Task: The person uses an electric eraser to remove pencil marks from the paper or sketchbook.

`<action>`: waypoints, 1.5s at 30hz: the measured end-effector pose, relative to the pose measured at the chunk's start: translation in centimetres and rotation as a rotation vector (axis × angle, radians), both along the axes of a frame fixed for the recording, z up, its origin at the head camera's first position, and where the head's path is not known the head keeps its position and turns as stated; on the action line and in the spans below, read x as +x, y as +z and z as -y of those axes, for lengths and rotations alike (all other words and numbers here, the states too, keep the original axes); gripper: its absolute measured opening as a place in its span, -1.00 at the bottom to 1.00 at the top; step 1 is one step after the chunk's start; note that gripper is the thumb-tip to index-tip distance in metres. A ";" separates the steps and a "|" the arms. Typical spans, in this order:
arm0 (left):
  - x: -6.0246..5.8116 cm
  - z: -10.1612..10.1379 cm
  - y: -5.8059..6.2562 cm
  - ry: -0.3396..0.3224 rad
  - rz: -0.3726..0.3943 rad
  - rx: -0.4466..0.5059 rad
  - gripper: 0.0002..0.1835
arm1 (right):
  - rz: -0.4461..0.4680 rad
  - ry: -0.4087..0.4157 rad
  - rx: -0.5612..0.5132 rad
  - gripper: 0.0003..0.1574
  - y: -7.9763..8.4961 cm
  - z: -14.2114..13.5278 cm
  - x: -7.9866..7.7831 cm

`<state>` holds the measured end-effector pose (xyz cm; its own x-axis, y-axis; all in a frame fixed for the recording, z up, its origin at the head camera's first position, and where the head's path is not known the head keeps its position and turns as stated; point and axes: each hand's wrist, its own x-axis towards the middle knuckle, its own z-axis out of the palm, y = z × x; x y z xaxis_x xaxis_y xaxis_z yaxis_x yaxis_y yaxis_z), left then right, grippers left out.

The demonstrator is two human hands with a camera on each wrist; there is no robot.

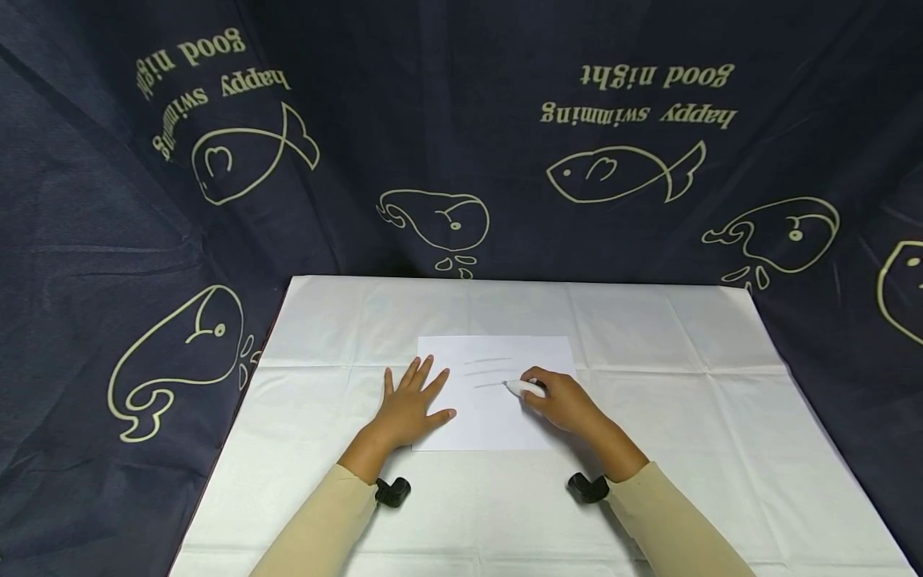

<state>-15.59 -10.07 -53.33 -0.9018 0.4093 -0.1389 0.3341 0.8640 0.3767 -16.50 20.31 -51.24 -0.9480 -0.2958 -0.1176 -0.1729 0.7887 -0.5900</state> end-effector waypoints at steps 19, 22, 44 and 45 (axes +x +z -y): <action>0.0 0.0 0.2 0.003 -0.005 -0.005 -0.20 | -0.024 -0.002 0.014 -0.69 0.1 0.2 0.0; 0.0 0.0 0.1 0.002 -0.007 -0.005 -0.20 | -0.027 0.004 0.015 -0.70 0.0 0.2 0.0; 0.0 -0.1 0.3 0.000 0.000 -0.009 -0.19 | -0.025 0.011 0.008 -0.71 0.1 0.1 0.0; 0.0 -0.1 0.3 0.001 0.000 -0.007 -0.19 | -0.027 0.011 0.010 -0.70 0.1 0.1 0.0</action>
<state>-15.61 -9.98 -53.00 -0.9020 0.4077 -0.1421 0.3334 0.8668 0.3708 -16.52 20.16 -51.14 -0.9475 -0.3054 -0.0950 -0.1975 0.7921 -0.5775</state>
